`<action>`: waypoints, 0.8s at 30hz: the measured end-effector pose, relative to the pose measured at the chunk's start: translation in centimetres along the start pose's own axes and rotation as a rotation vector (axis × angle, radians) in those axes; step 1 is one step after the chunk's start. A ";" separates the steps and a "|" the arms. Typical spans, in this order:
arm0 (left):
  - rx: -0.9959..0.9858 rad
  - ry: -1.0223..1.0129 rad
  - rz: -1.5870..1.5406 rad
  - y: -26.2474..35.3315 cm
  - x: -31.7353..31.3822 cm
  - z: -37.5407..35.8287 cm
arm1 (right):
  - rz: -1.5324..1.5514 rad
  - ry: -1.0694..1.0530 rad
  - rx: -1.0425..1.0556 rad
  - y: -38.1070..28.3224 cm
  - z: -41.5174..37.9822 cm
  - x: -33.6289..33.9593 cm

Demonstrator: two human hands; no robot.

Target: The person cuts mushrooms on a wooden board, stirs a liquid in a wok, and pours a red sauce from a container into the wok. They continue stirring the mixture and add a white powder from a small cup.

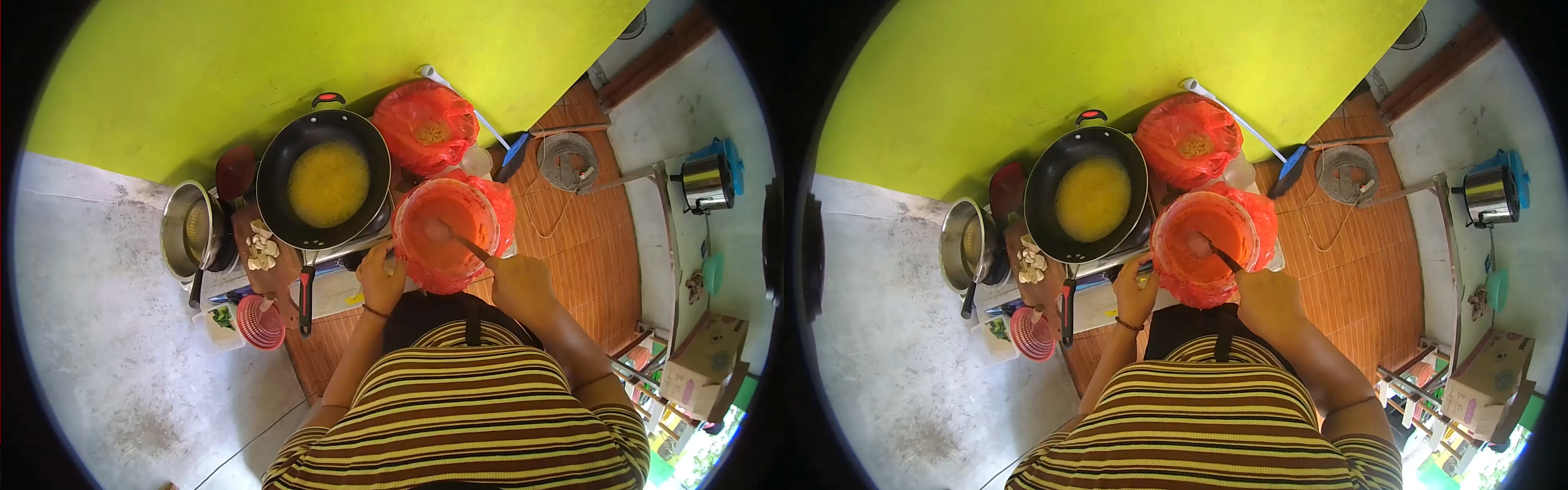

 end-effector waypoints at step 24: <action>0.053 0.028 0.062 -0.9 -1.2 1.1 | 0.153 -0.084 -0.003 -0.2 1.7 -1.6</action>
Point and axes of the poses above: each hand's wrist, its own z-axis towards the middle knuckle, its own x-axis out of the back of the hand, y = z × x, the point moved 3 cm from there along z, towards the middle knuckle, and after that the axes turned 9 degrees about x, right-handed, at the moved point
